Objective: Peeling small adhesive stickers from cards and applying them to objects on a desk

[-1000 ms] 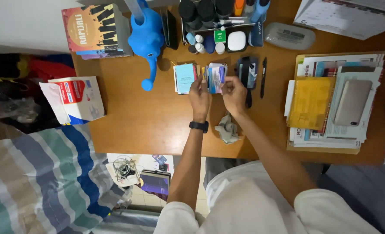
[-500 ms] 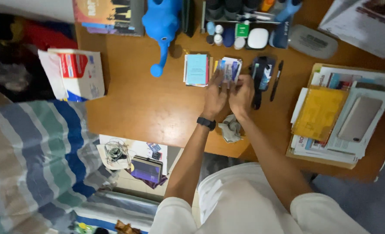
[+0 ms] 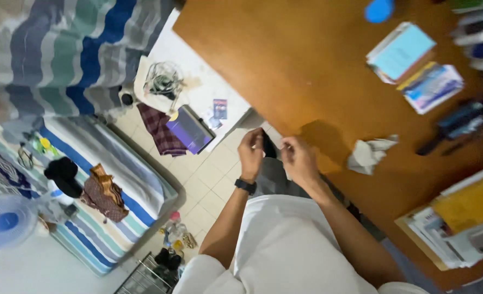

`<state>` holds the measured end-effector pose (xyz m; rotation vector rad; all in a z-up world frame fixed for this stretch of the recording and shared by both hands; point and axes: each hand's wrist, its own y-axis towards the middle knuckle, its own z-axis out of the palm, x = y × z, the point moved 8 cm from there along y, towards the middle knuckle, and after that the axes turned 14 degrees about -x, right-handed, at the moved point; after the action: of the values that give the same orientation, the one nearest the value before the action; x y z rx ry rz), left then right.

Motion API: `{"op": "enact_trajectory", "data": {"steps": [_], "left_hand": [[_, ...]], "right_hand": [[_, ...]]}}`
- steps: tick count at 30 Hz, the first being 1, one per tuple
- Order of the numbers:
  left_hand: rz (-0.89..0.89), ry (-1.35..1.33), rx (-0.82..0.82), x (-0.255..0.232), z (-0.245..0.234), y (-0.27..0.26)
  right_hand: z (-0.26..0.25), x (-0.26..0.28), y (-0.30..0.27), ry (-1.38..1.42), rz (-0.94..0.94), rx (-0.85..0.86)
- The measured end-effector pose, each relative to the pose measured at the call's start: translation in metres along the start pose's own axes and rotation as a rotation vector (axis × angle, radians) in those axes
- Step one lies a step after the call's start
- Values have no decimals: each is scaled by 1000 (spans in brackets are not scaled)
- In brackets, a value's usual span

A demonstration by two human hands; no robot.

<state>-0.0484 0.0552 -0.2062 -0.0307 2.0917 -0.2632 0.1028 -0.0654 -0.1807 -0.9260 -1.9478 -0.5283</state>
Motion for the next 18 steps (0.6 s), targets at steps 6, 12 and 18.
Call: {"op": "enact_trajectory", "data": {"steps": [6, 12, 18], "left_hand": [[-272, 212, -13, 194, -75, 79], [-5, 120, -23, 239, -60, 165], [146, 158, 93, 315, -18, 191]], "right_hand": [[175, -4, -35, -129, 95, 399], [354, -138, -46, -92, 573, 393], [408, -143, -22, -151, 677, 199]]}}
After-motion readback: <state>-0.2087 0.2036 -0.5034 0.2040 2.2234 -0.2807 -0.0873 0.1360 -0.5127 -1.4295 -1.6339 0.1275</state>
